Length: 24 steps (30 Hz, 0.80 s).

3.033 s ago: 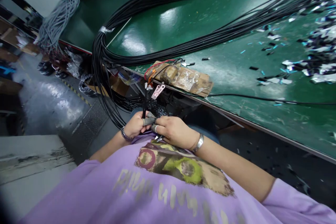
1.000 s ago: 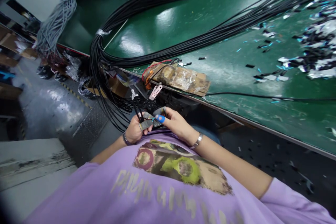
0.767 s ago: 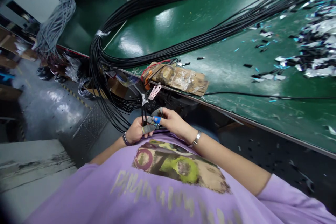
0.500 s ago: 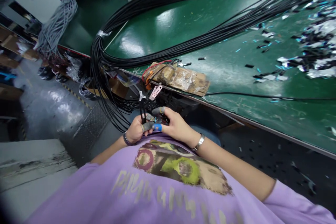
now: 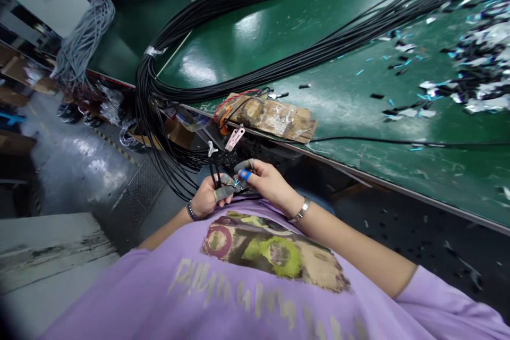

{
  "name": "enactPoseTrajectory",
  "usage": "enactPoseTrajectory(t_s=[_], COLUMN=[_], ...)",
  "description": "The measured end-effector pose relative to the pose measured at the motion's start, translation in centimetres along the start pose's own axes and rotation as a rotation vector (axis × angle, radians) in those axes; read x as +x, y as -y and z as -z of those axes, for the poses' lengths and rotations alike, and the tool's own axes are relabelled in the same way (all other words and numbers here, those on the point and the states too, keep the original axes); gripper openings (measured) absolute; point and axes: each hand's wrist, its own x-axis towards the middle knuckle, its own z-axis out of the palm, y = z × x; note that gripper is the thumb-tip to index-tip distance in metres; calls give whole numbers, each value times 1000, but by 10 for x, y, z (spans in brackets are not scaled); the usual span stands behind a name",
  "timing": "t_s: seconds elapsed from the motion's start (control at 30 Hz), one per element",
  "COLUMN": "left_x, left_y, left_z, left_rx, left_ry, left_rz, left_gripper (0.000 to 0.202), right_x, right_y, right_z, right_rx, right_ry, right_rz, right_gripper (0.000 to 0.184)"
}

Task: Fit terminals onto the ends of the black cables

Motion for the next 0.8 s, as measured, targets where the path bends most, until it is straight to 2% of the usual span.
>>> enactPoseTrajectory(t_s=[0.1, 0.2, 0.57, 0.8], left_x=[1, 2, 4, 3], left_y=[1, 2, 5, 4], left_z=[0, 1, 1, -1], left_rx=[11, 35, 68, 73], left_ry=[-5, -4, -81, -87], left_rz=[12, 16, -27, -41], left_gripper=[50, 49, 45, 41], right_x=[-4, -3, -8, -10], right_y=[8, 11, 5, 1], right_z=[-3, -4, 1, 4], right_rx=[19, -69, -331, -340], right_ry=[-10, -19, -60, -66], right_rz=[36, 105, 288, 296], right_gripper=[38, 34, 20, 15])
